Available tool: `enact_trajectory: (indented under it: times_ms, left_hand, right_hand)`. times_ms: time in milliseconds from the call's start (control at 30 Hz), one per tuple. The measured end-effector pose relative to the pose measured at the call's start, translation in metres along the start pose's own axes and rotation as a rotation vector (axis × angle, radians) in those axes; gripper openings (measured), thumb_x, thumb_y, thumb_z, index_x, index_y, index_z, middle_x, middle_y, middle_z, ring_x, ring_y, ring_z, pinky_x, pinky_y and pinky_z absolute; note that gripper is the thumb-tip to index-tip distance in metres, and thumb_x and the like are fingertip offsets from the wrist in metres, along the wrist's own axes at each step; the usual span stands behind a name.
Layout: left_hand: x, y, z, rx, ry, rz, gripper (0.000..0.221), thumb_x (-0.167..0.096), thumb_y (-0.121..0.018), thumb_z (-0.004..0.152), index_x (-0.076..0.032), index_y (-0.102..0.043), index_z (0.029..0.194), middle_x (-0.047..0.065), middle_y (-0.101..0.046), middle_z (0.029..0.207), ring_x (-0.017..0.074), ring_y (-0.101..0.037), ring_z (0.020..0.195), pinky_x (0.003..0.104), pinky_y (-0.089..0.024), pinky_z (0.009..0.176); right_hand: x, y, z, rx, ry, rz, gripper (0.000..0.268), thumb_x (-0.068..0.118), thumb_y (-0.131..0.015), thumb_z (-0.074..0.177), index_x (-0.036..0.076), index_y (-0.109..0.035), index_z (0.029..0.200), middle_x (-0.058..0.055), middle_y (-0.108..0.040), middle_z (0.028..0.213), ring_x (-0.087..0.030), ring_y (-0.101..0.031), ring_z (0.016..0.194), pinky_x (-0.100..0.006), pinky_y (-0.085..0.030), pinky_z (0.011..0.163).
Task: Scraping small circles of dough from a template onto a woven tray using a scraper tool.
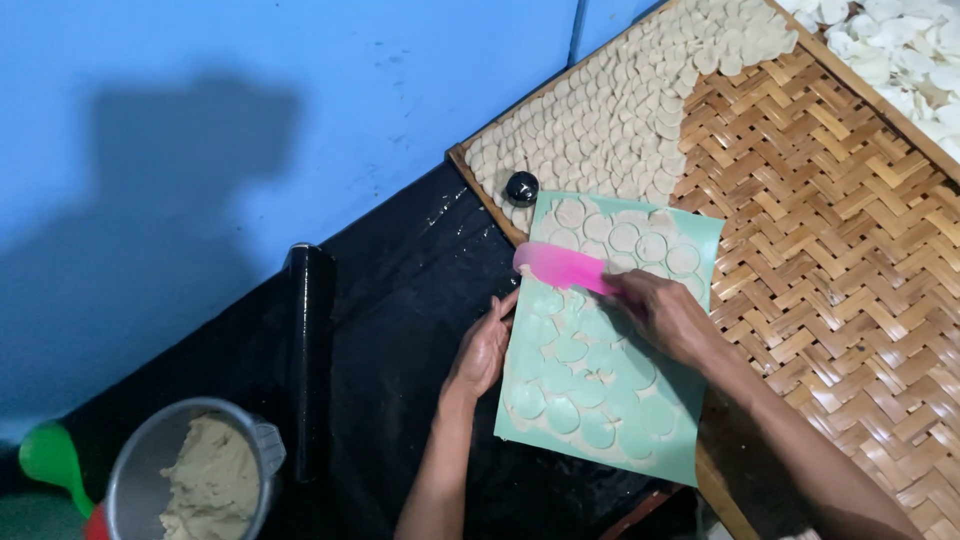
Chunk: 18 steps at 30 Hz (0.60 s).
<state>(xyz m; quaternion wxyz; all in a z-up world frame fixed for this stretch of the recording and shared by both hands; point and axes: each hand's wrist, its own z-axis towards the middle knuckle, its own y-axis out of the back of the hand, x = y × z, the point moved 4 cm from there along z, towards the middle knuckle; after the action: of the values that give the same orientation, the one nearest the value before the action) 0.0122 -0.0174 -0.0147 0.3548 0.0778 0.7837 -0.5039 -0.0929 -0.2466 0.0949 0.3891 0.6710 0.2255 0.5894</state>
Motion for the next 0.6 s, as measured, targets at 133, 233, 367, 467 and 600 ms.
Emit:
enact_trajectory:
  times_ms: [133,233,367,467,600]
  left_hand:
    - [0.000,0.003,0.000,0.019,0.012,-0.013,0.076,-0.058,-0.035,0.105,-0.006,-0.032,0.160,0.023,-0.060,0.140,0.0276,-0.061,0.125,0.041,-0.047,0.108]
    - [0.003,0.009,0.000,0.011,0.028,-0.095,0.082,-0.063,-0.033,0.103,-0.001,-0.035,0.156,0.023,-0.060,0.142,0.0277,-0.061,0.128,0.041,-0.047,0.109]
    - [-0.001,0.005,-0.001,0.056,0.015,-0.184,0.091,-0.070,-0.031,0.103,0.004,-0.038,0.154,0.027,-0.062,0.136,0.0323,-0.063,0.123,0.043,-0.049,0.106]
    - [0.001,0.006,-0.001,0.074,0.033,-0.235,0.091,-0.070,-0.032,0.102,0.005,-0.038,0.153,0.027,-0.062,0.136,0.0334,-0.063,0.124,0.045,-0.050,0.106]
    - [-0.003,0.000,0.000,0.033,0.035,-0.143,0.080,-0.064,-0.038,0.101,-0.002,-0.038,0.152,0.026,-0.059,0.139,0.0314,-0.062,0.124,0.044,-0.050,0.107]
  right_hand:
    - [0.001,0.005,-0.001,0.038,0.144,-0.017,0.034,0.022,-0.065,0.094,0.007,-0.071,0.124,-0.017,-0.075,0.114,-0.033,-0.075,0.086,-0.042,-0.061,0.075]
    - [0.005,0.007,-0.008,0.166,0.087,-0.061,0.035,0.028,-0.065,0.094,0.008,-0.071,0.123,-0.016,-0.075,0.112,-0.033,-0.075,0.086,-0.042,-0.061,0.076]
    - [0.002,0.000,-0.024,0.308,0.096,-0.082,0.036,0.033,-0.064,0.093,0.013,-0.072,0.123,-0.013,-0.077,0.111,-0.032,-0.076,0.085,-0.042,-0.062,0.078]
    - [0.005,0.014,-0.041,0.327,0.084,-0.104,0.035,0.031,-0.064,0.093,0.019,-0.074,0.124,-0.011,-0.074,0.119,-0.031,-0.076,0.084,-0.043,-0.062,0.080]
    - [0.012,0.045,-0.060,0.318,0.115,-0.104,0.040,0.018,-0.064,0.086,0.024,-0.077,0.124,-0.005,-0.078,0.109,-0.029,-0.075,0.085,-0.042,-0.062,0.079]
